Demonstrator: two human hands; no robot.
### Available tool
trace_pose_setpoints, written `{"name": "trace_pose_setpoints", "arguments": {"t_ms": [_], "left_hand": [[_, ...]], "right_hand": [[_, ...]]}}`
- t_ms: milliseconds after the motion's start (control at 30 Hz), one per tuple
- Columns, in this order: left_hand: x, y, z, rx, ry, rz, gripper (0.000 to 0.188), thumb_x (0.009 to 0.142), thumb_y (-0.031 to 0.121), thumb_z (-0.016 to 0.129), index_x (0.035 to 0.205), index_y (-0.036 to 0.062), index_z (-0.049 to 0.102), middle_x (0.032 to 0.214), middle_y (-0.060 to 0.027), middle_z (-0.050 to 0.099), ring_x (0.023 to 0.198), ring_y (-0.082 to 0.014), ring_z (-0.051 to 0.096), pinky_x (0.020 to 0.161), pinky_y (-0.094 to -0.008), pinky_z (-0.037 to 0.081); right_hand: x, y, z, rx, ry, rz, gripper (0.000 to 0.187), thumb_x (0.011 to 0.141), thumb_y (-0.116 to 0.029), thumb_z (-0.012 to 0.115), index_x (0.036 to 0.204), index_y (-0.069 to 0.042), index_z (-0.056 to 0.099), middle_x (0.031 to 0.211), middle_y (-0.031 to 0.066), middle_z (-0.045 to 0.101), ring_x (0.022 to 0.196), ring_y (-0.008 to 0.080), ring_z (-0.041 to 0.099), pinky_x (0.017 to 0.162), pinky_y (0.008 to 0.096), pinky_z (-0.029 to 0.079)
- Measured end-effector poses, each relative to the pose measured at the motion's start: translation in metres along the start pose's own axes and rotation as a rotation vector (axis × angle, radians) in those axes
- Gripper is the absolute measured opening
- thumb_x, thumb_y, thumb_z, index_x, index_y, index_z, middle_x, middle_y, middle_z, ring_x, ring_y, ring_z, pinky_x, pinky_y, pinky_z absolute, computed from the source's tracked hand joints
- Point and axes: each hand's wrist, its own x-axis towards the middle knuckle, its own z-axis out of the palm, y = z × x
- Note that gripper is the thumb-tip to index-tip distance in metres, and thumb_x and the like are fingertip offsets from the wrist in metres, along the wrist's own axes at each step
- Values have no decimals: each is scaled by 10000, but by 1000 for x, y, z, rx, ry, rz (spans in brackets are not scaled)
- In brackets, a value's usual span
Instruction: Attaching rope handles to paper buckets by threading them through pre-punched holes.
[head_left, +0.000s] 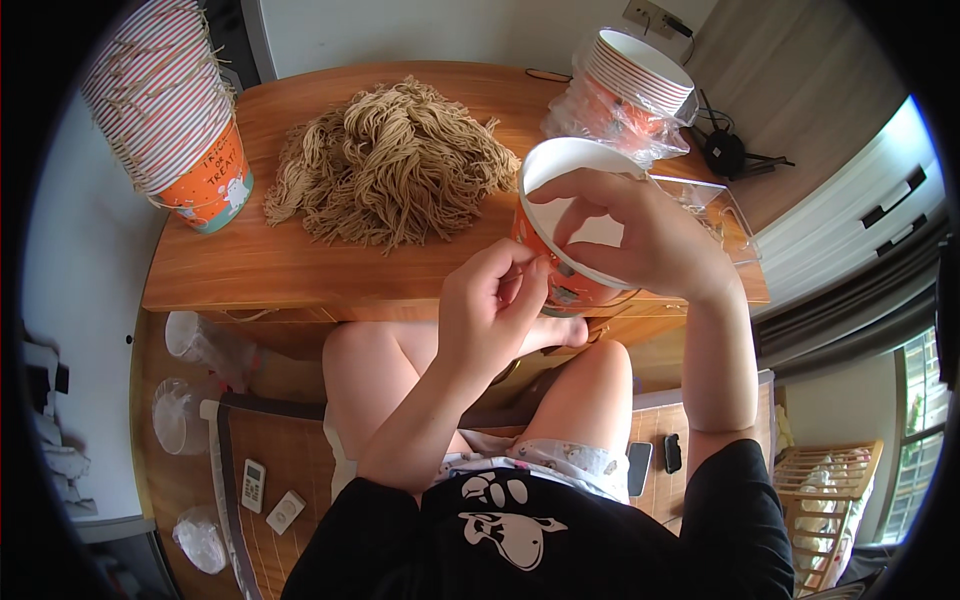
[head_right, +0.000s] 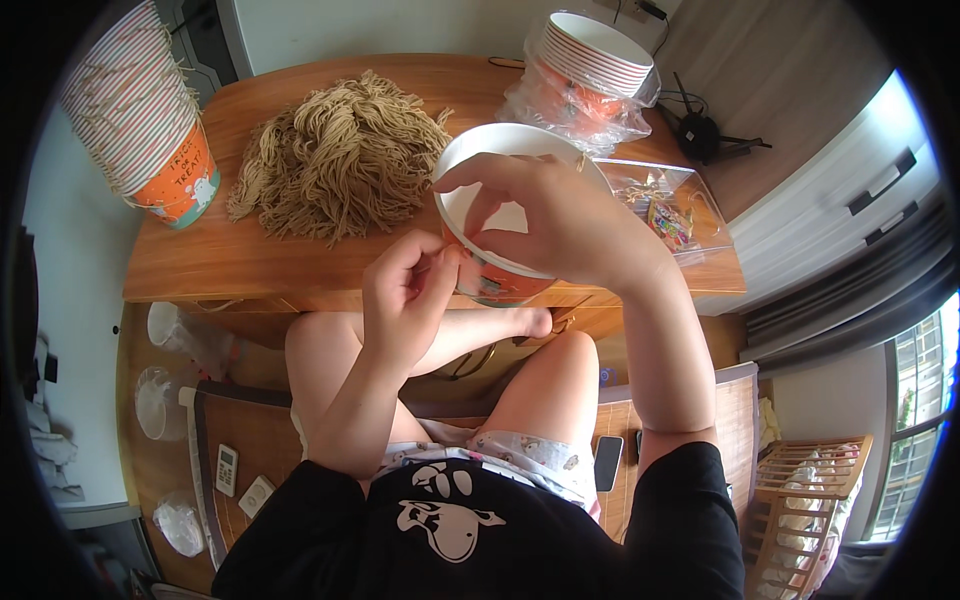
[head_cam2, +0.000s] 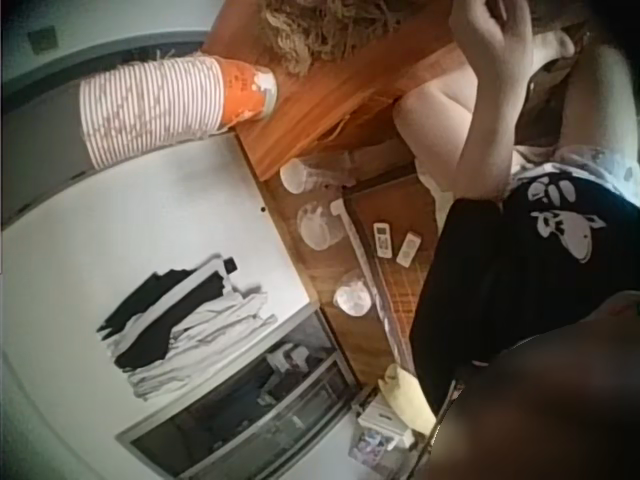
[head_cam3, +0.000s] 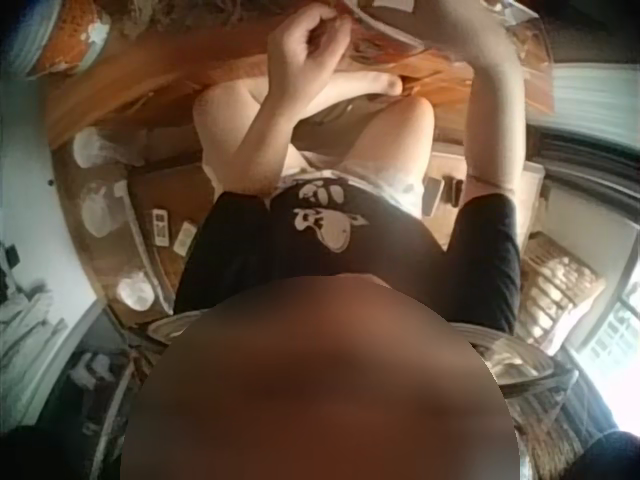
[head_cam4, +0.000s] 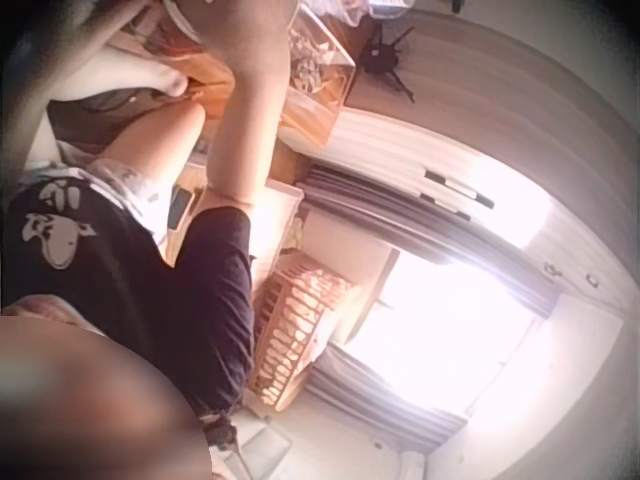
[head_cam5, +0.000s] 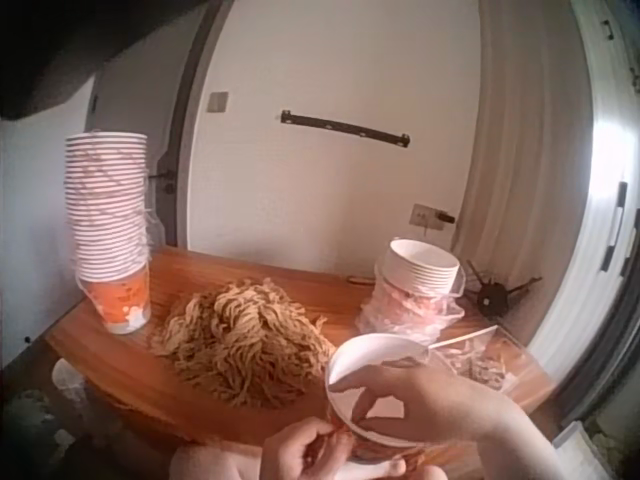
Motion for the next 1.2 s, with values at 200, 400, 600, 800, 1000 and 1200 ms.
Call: {"name": "trace_pose_setpoints", "arguments": {"t_ms": [200,400,600,800,1000,1200], "left_hand": [[-2,8,1,-199,68,52,158,983,139,677,952,0,611,718,13,566,597,-48,444,548,-241,355],[-4,15,-6,-361,-156,-98,282,1095,261,486,1098,13,619,832,-4,650,670,-31,513,585,-201,385],[4,12,-23,-514,-367,-195,268,1043,259,617,1058,-2,679,932,-38,704,800,-84,653,653,-222,486],[11,18,-20,-608,-370,-351,209,1005,172,674,1057,-30,686,951,-77,708,827,-109,667,733,-254,555],[8,19,-25,-650,-381,-422,223,1016,189,657,1039,-27,708,985,-98,739,879,-117,687,713,-254,534],[4,21,-22,-502,-366,-412,245,1021,242,651,1039,12,733,987,-66,763,909,-96,683,722,-240,490]], "right_hand": [[-4,-9,3,73,95,-6,496,817,1,722,1295,-84,619,949,19,689,936,152,638,896,308,488],[-27,-40,26,167,390,19,546,782,76,720,1300,-11,571,919,36,685,895,122,641,856,301,490],[-44,-44,56,-353,500,-210,510,652,-38,859,1133,-109,705,920,-51,723,849,170,611,813,352,417],[-64,-22,96,-584,786,-279,361,741,-173,778,1092,-170,693,978,-96,693,919,133,587,843,338,351],[-77,-7,127,-578,876,-172,485,685,-254,918,1061,-137,634,1076,-31,733,970,156,603,876,345,312],[-76,-6,141,-566,908,-80,463,691,-186,898,1085,-127,662,1056,-24,712,977,181,608,853,360,336]]}}
